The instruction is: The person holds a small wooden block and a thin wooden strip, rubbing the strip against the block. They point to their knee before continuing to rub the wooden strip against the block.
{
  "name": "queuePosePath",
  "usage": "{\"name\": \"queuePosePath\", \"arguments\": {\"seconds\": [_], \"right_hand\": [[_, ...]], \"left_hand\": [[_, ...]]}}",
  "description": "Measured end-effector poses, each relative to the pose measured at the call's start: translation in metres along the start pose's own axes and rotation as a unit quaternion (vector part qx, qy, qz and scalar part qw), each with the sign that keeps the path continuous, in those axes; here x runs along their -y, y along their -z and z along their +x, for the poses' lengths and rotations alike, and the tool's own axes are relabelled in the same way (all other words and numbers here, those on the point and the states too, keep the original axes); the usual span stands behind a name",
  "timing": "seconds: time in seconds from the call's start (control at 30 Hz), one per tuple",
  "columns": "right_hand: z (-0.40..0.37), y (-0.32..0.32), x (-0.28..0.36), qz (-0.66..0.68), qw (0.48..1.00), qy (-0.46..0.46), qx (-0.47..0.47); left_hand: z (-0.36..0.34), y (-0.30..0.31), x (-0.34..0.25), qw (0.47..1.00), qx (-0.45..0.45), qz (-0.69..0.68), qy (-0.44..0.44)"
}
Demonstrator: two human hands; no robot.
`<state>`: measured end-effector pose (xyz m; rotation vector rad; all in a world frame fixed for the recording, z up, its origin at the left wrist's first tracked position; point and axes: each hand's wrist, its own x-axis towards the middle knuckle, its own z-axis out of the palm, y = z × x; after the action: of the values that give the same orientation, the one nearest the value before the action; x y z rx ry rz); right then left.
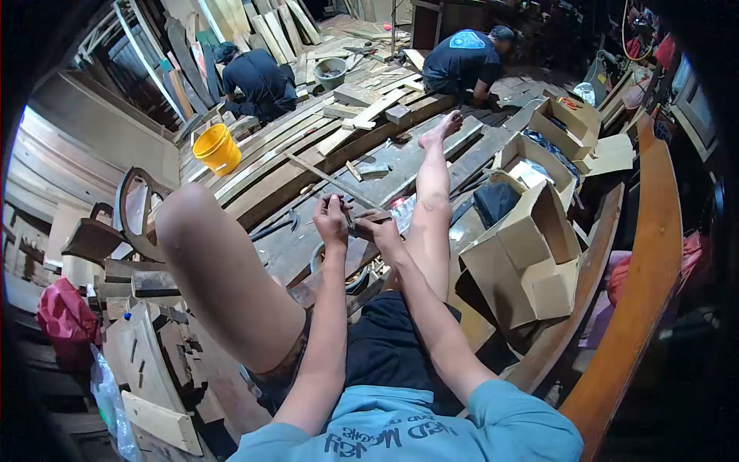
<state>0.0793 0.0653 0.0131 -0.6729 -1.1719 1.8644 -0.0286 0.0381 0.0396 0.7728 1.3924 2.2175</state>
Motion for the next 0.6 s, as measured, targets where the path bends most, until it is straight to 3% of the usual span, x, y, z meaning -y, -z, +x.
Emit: {"name": "queuePosePath", "arguments": {"seconds": [0.03,0.17,0.2,0.43,0.5,0.6], "right_hand": [[-0.002,-0.003,0.003,-0.017,0.999,0.031,0.009],[0.008,0.007,-0.008,-0.088,0.996,0.007,-0.016],[0.008,0.005,-0.008,-0.044,0.999,0.016,0.01],[0.002,0.001,0.0,-0.071,0.997,0.019,0.007],[0.006,0.0,-0.006,-0.055,0.996,0.062,0.021],[0.004,0.007,-0.009,-0.05,0.999,-0.021,0.001]], "left_hand": [[0.0,0.0,0.0,1.0,-0.01,0.011,-0.003],[0.0,0.003,-0.001,1.0,-0.013,0.009,0.0],[0.0,0.003,-0.001,1.0,-0.007,0.018,-0.001],[-0.001,0.002,-0.002,1.0,-0.012,0.004,-0.005],[0.0,0.002,-0.002,1.0,-0.01,-0.006,-0.004],[0.0,0.004,-0.003,1.0,-0.003,0.008,-0.003]]}}
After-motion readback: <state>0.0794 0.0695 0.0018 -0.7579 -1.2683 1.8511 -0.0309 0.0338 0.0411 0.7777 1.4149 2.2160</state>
